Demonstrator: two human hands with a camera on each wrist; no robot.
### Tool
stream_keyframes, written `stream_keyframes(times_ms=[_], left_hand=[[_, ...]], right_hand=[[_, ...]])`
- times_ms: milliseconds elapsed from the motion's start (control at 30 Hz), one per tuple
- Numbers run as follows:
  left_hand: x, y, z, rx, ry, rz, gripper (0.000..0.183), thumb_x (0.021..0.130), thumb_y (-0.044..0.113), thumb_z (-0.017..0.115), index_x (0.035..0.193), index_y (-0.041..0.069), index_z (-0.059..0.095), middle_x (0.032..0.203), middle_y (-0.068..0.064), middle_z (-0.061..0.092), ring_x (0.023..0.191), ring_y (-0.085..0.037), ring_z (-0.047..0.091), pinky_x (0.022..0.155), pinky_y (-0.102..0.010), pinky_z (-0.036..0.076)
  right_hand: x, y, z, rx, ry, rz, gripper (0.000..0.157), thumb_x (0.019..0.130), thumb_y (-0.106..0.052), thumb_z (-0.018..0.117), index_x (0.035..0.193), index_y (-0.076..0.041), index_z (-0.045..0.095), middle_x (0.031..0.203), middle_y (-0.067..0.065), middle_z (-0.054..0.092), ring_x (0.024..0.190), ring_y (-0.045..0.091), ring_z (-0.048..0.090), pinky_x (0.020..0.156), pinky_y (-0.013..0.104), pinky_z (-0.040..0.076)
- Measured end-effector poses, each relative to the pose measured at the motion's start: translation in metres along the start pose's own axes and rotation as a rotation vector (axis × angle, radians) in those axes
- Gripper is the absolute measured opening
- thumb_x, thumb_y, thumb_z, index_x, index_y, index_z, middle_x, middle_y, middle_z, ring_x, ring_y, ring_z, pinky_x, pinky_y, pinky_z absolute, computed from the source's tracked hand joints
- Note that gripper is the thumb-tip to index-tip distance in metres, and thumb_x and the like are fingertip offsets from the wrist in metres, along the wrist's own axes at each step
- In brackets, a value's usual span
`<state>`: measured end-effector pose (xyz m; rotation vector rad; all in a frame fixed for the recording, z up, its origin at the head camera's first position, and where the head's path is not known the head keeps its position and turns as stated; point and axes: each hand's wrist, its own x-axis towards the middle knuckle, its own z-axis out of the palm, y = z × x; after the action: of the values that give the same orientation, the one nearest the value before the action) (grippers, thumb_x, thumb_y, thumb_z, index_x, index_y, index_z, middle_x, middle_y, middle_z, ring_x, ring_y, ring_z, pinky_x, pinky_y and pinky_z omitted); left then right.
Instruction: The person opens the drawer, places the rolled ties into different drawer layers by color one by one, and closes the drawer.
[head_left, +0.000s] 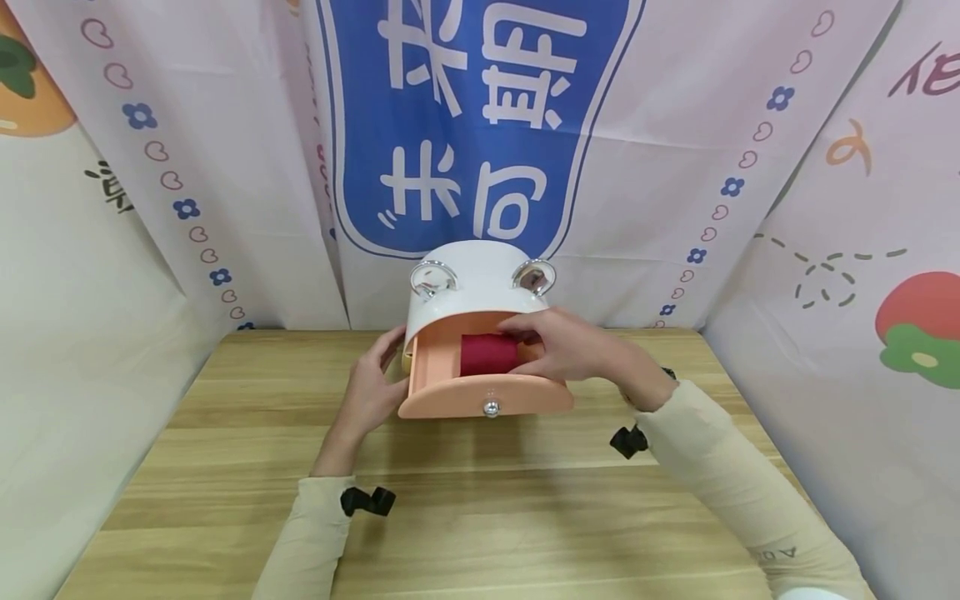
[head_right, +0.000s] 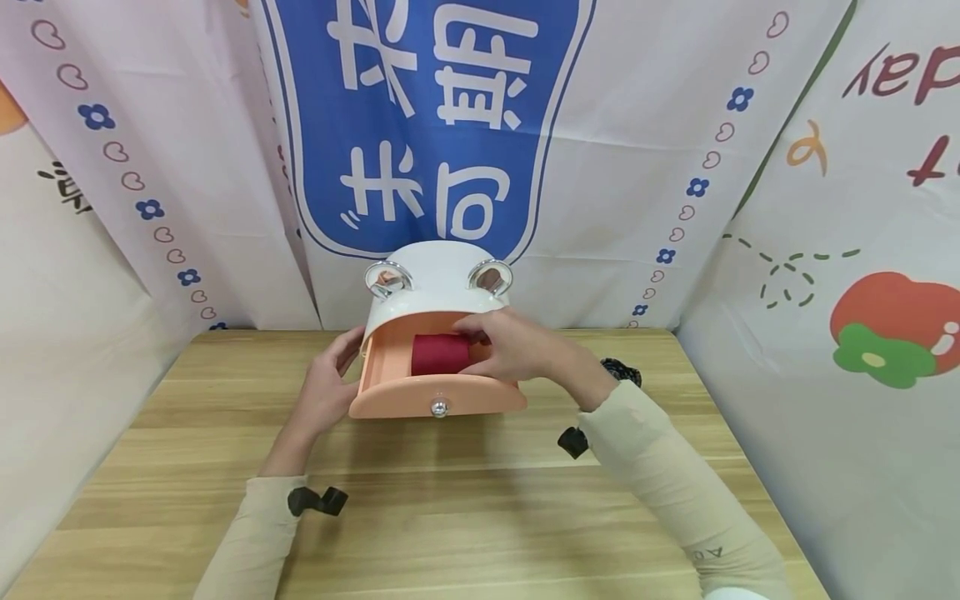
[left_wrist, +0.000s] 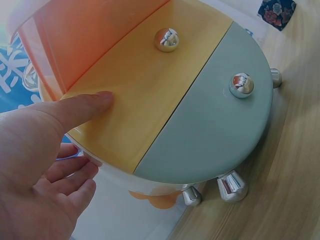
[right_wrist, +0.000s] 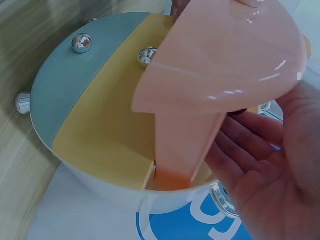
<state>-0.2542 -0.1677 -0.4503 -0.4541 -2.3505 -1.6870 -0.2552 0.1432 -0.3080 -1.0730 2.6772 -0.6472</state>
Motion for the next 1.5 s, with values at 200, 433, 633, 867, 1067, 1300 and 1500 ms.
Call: stream_keyframes(times_ms=[200,433,633,867,1067,1300,1500], left_hand=[[-0.001,0.000,-0.001,-0.006,0.000,0.003,0.079,0.089,-0.001,0.081,0.157,-0.004,0.042,0.162,-0.026,0.046,0.154,-0.041,0.042,0.133,-0.048,0.032],[0.000,0.000,-0.001,0.011,-0.002,-0.009,0.078,0.089,0.001,0.081,0.158,-0.002,0.043,0.162,-0.024,0.046,0.154,-0.039,0.042,0.134,-0.047,0.032],[0.000,0.001,0.000,0.014,-0.004,-0.010,0.079,0.089,0.001,0.082,0.158,-0.001,0.043,0.162,-0.024,0.046,0.154,-0.040,0.042,0.133,-0.047,0.032],[0.001,0.000,0.000,0.004,0.002,-0.001,0.078,0.088,-0.001,0.081,0.157,-0.002,0.044,0.162,-0.024,0.047,0.154,-0.039,0.043,0.133,-0.045,0.032],[0.000,0.000,0.000,0.003,0.003,0.000,0.078,0.088,-0.002,0.081,0.157,-0.002,0.043,0.162,-0.024,0.047,0.154,-0.039,0.042,0.134,-0.046,0.032],[0.001,0.000,0.000,0.001,0.010,0.006,0.078,0.088,-0.002,0.082,0.156,-0.003,0.044,0.161,-0.025,0.047,0.153,-0.040,0.043,0.133,-0.046,0.033],[0.001,0.000,0.001,0.000,0.005,0.006,0.078,0.088,-0.002,0.081,0.157,-0.003,0.044,0.161,-0.026,0.047,0.154,-0.040,0.043,0.133,-0.047,0.033]], right_hand=[[-0.009,-0.004,-0.009,-0.022,0.034,-0.020,0.065,0.089,-0.031,0.086,0.142,-0.001,0.064,0.136,0.011,0.073,0.114,0.024,0.071,0.098,0.043,0.062],[-0.021,-0.013,-0.024,-0.021,0.055,0.025,0.071,0.089,-0.033,0.087,0.146,0.000,0.060,0.143,0.015,0.069,0.122,0.030,0.071,0.107,0.048,0.062],[-0.033,-0.020,-0.035,-0.030,0.081,0.049,0.071,0.090,-0.033,0.086,0.147,0.000,0.059,0.144,0.017,0.067,0.127,0.035,0.069,0.110,0.049,0.060],[-0.049,-0.029,-0.043,-0.079,0.151,-0.017,0.064,0.091,-0.029,0.086,0.143,-0.001,0.063,0.134,0.014,0.073,0.120,0.031,0.073,0.103,0.044,0.064],[-0.063,-0.038,-0.044,-0.098,0.207,-0.070,0.058,0.089,-0.028,0.087,0.140,-0.009,0.066,0.125,0.003,0.077,0.115,0.022,0.075,0.100,0.040,0.066],[-0.077,-0.046,-0.034,-0.155,0.280,-0.155,0.050,0.085,-0.026,0.091,0.128,-0.010,0.073,0.118,0.001,0.080,0.106,0.018,0.078,0.094,0.035,0.068],[-0.088,-0.049,-0.018,-0.139,0.313,-0.167,0.046,0.085,-0.025,0.091,0.125,-0.009,0.074,0.111,-0.002,0.079,0.101,0.011,0.076,0.091,0.029,0.068]])
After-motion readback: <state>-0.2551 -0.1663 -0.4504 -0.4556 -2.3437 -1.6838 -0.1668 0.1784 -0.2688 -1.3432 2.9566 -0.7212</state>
